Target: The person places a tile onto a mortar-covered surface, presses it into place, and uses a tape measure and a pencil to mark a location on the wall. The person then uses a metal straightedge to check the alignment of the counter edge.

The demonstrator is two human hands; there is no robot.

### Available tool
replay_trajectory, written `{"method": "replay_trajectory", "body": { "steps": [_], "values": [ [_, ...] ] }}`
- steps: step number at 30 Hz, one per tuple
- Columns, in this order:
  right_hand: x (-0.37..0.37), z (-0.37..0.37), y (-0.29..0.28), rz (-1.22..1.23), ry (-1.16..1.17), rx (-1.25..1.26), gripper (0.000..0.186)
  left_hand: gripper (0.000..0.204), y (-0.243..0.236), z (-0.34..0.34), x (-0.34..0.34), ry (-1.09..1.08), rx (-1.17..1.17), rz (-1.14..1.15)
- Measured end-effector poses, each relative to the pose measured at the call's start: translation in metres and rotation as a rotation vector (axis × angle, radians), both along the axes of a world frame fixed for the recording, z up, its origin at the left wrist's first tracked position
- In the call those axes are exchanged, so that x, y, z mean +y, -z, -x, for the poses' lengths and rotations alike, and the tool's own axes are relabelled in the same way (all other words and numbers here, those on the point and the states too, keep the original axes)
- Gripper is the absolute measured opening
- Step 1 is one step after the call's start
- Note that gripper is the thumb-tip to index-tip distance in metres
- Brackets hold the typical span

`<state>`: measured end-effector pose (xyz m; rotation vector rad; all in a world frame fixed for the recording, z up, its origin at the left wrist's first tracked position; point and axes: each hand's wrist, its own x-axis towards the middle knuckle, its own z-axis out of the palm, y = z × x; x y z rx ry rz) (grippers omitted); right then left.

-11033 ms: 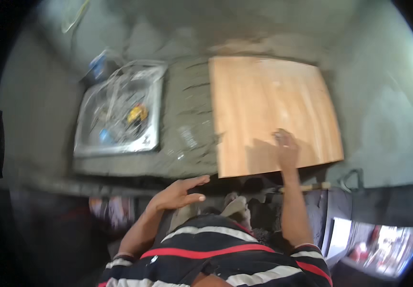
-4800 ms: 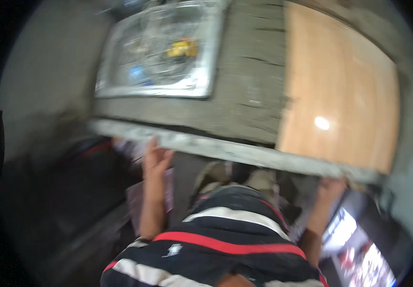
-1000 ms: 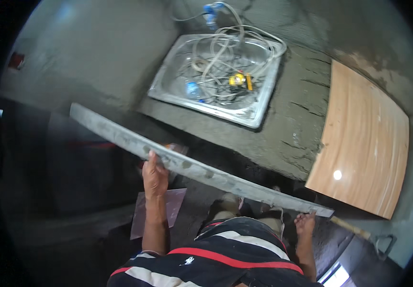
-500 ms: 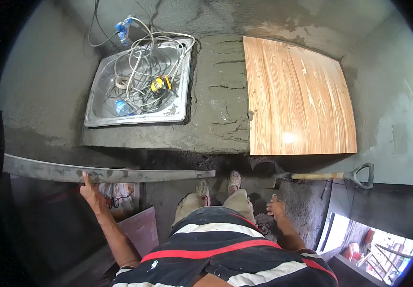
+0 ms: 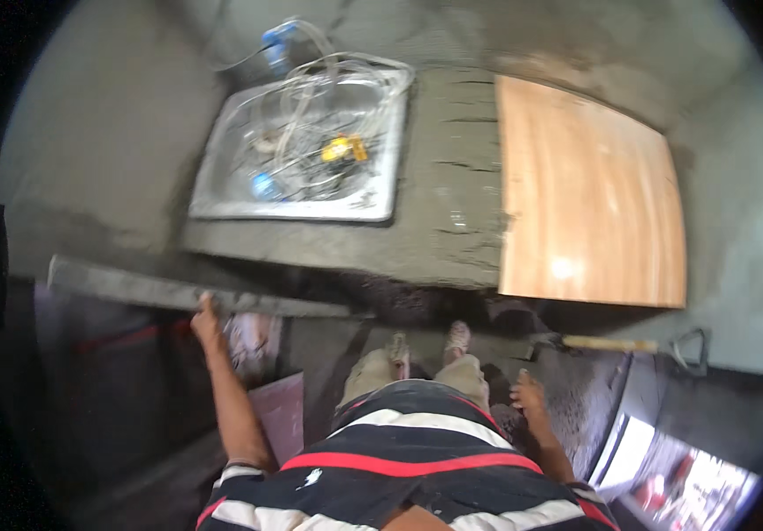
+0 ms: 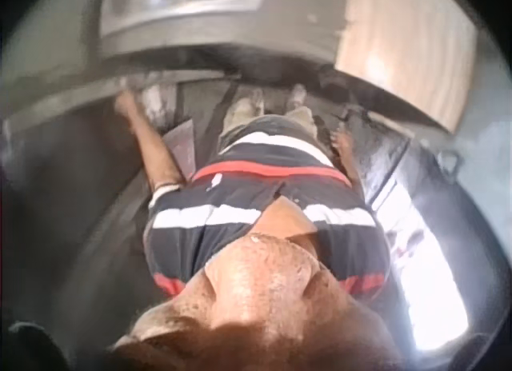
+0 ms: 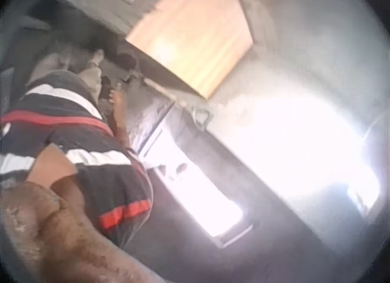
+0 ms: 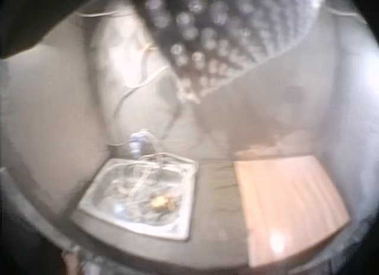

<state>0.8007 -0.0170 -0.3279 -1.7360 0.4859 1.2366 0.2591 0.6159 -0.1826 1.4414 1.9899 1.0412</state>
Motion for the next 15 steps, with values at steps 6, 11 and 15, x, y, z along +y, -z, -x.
{"method": "replay_trajectory", "body": {
  "steps": [6,11,15],
  "values": [
    [-0.009,-0.012,-0.004,0.156,-0.1,-0.071,0.041,0.044,0.002,-0.02,0.011,-0.004,-0.392,0.01],
    [-0.004,-0.011,-0.009,0.234,-0.125,-0.107,0.042,0.038,-0.004,-0.005,0.028,0.052,-0.457,0.077],
    [0.013,-0.011,-0.015,0.271,-0.095,-0.138,0.035,0.035,-0.003,-0.012,0.027,0.046,-0.421,0.236]
  ]
}}
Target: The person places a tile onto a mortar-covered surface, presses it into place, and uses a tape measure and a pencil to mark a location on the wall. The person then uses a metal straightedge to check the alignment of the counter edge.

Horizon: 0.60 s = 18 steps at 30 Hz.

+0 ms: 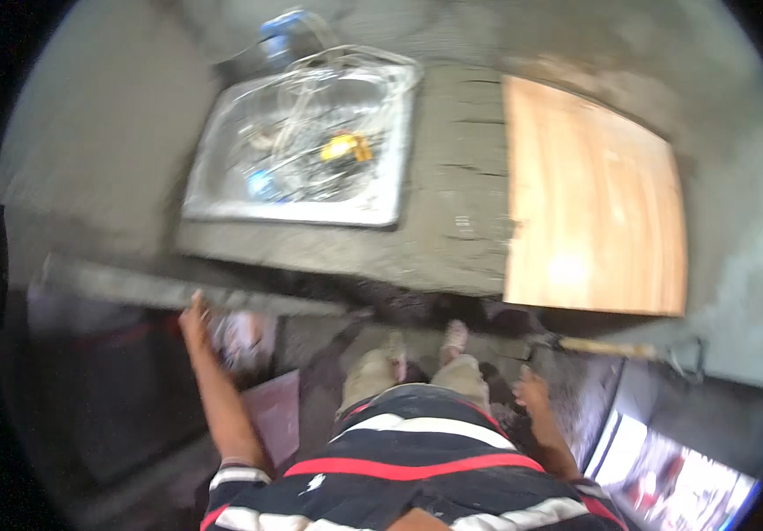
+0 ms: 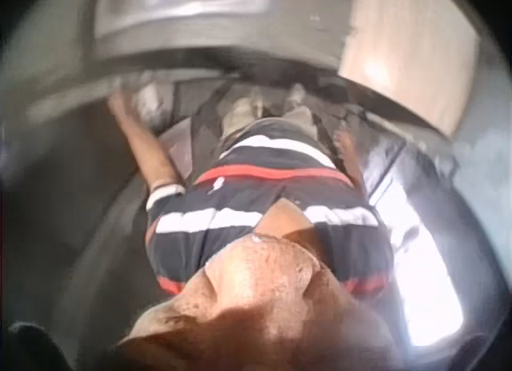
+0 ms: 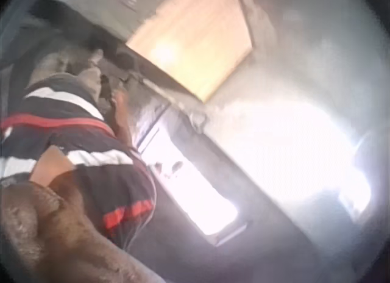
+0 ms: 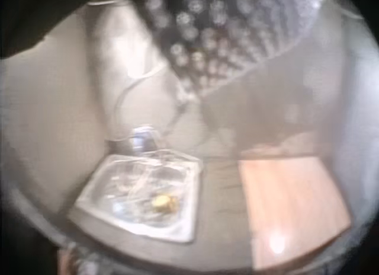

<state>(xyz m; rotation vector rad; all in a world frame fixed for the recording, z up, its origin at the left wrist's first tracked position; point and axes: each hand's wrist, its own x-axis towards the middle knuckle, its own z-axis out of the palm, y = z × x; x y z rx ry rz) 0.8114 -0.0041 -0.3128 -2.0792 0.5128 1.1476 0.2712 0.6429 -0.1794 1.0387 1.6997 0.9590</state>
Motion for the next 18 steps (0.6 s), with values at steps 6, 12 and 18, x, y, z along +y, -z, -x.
{"method": "replay_trajectory", "body": {
  "steps": [6,12,18],
  "values": [
    [0.059,-0.026,-0.034,-0.156,0.252,-0.087,0.042,0.073,0.005,0.031,-0.018,0.142,-0.091,0.059],
    [0.047,-0.081,-0.081,-0.348,0.629,-0.465,0.039,0.078,-0.01,0.01,-0.036,0.3,0.096,0.198],
    [0.048,-0.142,-0.134,-0.424,0.78,-0.674,0.036,0.06,-0.047,-0.044,-0.049,0.879,0.362,0.524]
  ]
}}
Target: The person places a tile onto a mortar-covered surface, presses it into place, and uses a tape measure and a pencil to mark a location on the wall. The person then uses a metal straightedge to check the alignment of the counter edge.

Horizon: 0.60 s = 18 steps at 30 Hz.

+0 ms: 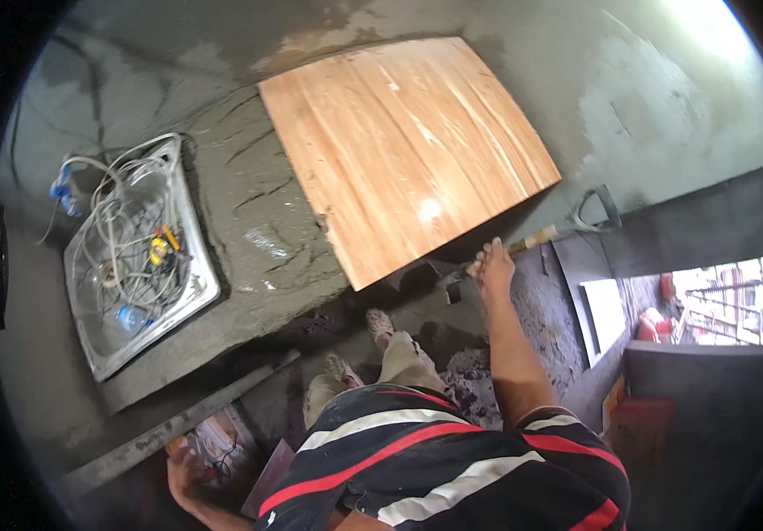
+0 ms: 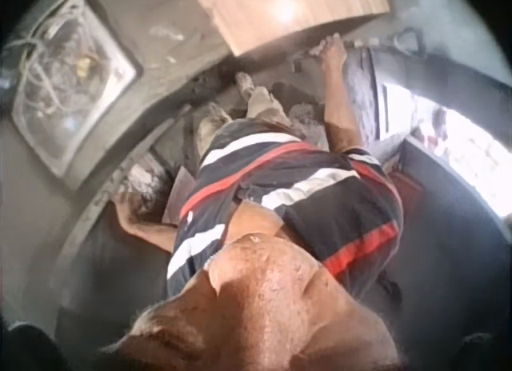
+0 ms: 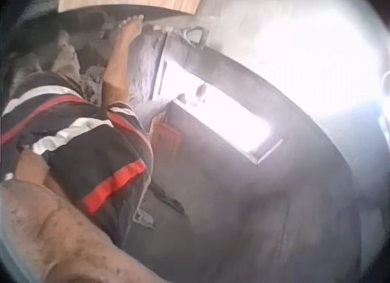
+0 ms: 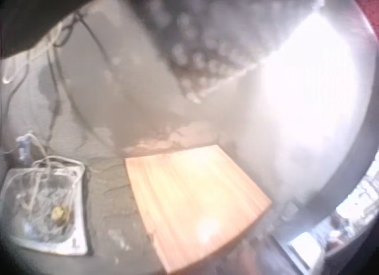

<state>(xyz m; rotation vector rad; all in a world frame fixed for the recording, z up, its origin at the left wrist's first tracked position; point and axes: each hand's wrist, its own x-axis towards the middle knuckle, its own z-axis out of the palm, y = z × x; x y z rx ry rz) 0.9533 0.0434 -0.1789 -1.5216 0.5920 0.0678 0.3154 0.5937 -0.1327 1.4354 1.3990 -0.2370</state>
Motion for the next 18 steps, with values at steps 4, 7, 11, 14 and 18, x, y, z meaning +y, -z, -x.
{"method": "replay_trajectory", "body": {
  "steps": [4,7,11,14,18],
  "values": [
    [0.005,-0.04,-0.006,-0.031,0.042,-0.026,0.038,0.062,-0.098,-0.193,-0.028,0.201,-0.441,-0.078],
    [0.018,-0.059,-0.007,-0.046,-0.011,-0.018,0.04,0.056,-0.114,-0.319,-0.007,0.386,-0.495,-0.419],
    [-0.016,-0.086,-0.017,-0.008,0.062,-0.054,0.042,0.043,-0.114,-0.54,-0.021,0.473,-0.646,-0.525],
    [-0.015,-0.102,-0.016,0.066,0.062,-0.07,0.038,0.038,-0.068,-0.644,0.016,0.548,-0.691,-0.748],
    [-0.024,-0.122,-0.017,0.214,0.107,-0.134,0.051,0.039,-0.039,-0.747,0.018,0.68,-0.551,-1.08]
  ]
}}
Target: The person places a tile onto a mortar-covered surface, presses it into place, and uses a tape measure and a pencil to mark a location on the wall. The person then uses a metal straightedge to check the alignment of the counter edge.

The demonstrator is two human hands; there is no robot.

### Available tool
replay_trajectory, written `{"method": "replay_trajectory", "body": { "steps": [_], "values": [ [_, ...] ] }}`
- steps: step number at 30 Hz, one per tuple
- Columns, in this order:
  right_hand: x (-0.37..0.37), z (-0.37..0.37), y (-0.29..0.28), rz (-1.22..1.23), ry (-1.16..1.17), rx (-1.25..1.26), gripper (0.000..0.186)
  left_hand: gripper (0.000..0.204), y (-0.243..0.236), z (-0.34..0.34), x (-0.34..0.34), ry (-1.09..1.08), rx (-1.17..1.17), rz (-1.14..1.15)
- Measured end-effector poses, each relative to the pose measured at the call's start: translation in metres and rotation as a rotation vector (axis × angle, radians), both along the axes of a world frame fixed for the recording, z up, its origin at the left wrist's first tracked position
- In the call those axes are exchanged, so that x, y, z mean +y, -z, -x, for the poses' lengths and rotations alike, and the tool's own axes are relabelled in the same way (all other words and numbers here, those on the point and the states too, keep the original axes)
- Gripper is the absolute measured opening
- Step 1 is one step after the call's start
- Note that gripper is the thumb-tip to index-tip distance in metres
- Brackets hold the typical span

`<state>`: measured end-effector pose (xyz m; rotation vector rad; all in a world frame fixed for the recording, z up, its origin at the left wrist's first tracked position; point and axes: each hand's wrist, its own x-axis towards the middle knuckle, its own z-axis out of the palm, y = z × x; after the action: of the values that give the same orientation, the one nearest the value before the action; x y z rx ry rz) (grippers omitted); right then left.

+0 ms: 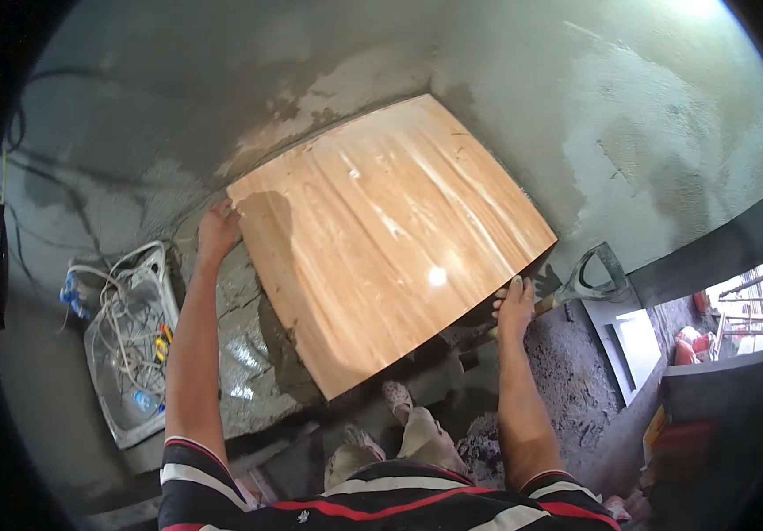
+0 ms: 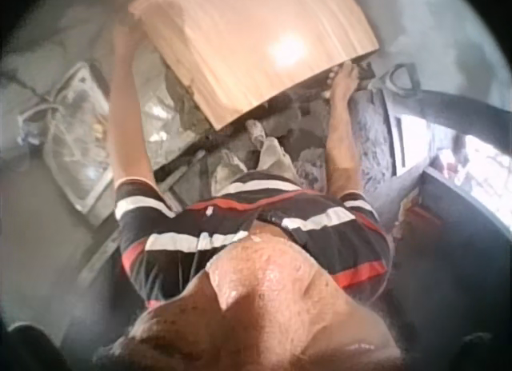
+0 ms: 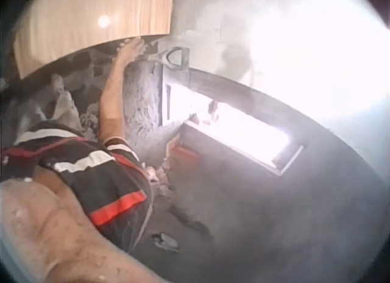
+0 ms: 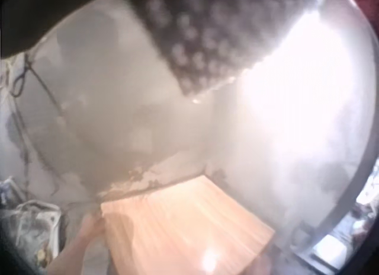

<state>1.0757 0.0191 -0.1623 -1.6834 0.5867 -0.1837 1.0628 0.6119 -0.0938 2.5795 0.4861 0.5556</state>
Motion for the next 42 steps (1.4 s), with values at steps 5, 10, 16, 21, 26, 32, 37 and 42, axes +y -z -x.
{"method": "replay_trajectory", "body": {
  "steps": [5,10,16,21,26,32,37,42],
  "values": [
    [-0.018,-0.021,-0.004,0.177,-0.04,-0.015,0.061,0.052,0.058,-0.087,0.033,-0.007,0.086,-0.355],
    [-0.02,-0.038,0.0,0.126,-0.058,-0.034,0.066,0.051,0.07,-0.113,0.051,-0.035,0.314,-0.274],
    [-0.025,-0.037,-0.01,0.147,-0.106,-0.101,0.07,0.05,0.038,-0.118,0.026,0.024,0.318,-0.172],
    [-0.023,-0.04,0.004,0.107,-0.106,-0.104,0.072,0.054,0.039,-0.116,0.033,0.068,0.312,-0.221],
    [-0.013,-0.04,-0.009,0.075,-0.105,-0.081,0.072,0.058,0.032,-0.111,0.037,0.007,0.358,-0.246],
    [-0.017,-0.039,0.001,0.033,-0.071,-0.071,0.07,0.056,0.032,-0.112,0.026,0.037,0.311,-0.262],
    [-0.015,-0.039,0.001,-0.016,-0.058,-0.088,0.069,0.056,0.041,-0.112,0.035,0.049,0.285,-0.262],
    [-0.011,-0.04,-0.001,-0.044,-0.069,-0.102,0.069,0.053,0.052,-0.11,0.052,0.064,0.211,-0.339]
  ]
}}
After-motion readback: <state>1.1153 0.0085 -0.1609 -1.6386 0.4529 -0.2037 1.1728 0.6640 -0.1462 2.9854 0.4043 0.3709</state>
